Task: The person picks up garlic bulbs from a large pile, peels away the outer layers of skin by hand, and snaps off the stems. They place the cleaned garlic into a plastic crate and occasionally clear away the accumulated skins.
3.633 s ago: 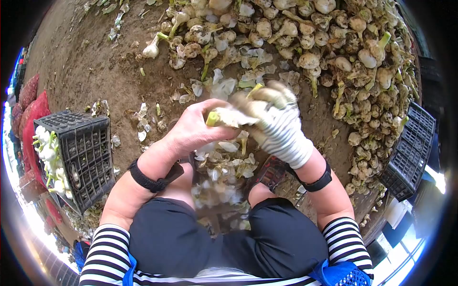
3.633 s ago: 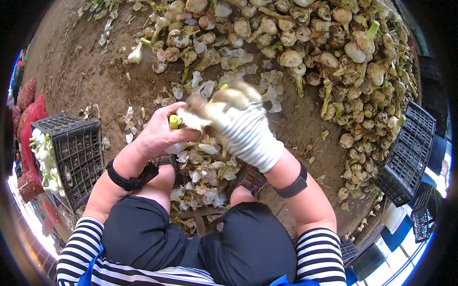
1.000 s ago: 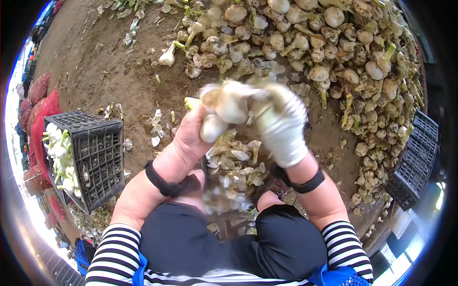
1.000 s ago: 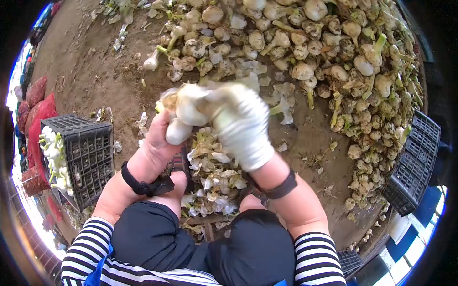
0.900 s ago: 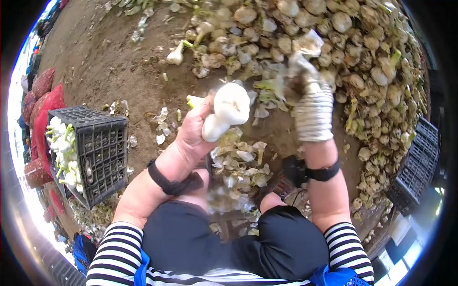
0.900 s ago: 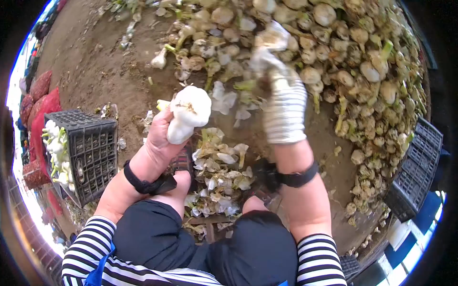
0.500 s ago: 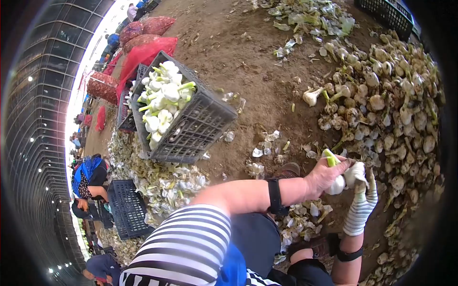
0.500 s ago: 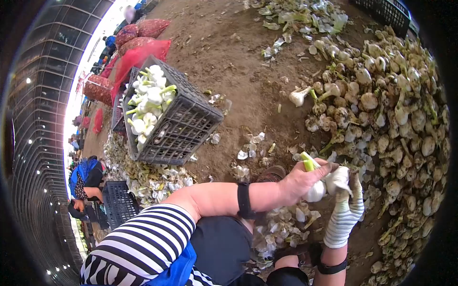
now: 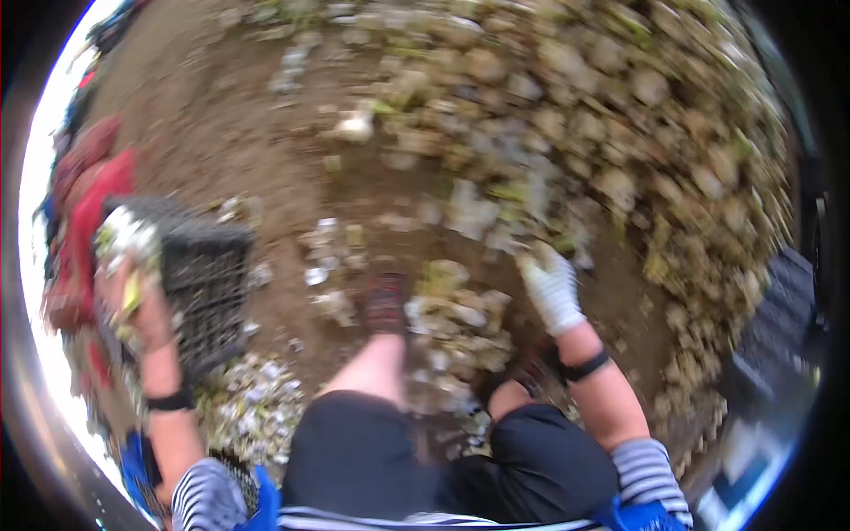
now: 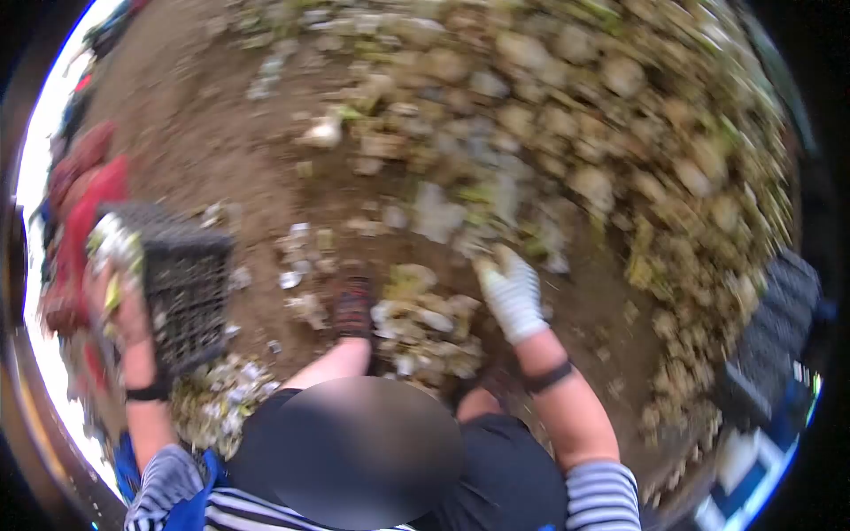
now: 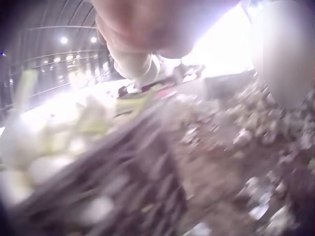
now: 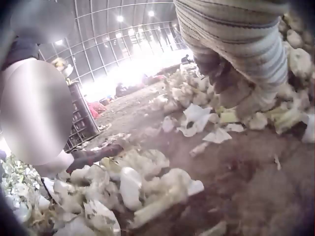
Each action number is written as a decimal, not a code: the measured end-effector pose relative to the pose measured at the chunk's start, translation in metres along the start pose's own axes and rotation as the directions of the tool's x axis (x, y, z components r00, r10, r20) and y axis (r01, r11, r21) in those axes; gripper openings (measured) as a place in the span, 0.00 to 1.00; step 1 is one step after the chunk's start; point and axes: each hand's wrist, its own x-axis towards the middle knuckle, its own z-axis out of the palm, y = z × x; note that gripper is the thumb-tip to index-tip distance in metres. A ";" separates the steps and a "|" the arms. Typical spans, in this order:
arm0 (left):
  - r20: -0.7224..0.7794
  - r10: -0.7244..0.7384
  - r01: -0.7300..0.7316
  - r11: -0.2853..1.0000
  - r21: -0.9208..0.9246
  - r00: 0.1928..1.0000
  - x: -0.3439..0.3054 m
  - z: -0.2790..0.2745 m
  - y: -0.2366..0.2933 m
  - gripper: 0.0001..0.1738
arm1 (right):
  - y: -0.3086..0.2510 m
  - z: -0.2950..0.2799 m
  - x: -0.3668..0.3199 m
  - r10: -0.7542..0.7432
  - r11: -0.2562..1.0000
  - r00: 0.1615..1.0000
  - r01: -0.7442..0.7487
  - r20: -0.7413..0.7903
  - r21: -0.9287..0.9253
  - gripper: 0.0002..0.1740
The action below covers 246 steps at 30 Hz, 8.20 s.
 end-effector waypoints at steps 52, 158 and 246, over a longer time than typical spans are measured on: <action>0.795 0.453 0.903 -0.052 -0.427 0.402 -0.064 0.133 0.341 0.39 | -0.060 -0.042 0.003 -0.872 0.370 0.483 0.754 0.077 -0.542 0.36; 0.752 0.295 0.714 -0.626 -0.313 0.589 -0.039 0.150 0.300 0.13 | -0.026 -0.069 0.021 0.044 0.976 0.984 -0.005 -0.173 0.219 0.14; 0.563 0.531 0.401 0.397 -0.825 0.633 -0.068 0.187 0.316 0.47 | -0.045 -0.029 0.057 0.097 0.853 0.994 -0.111 0.053 0.511 0.15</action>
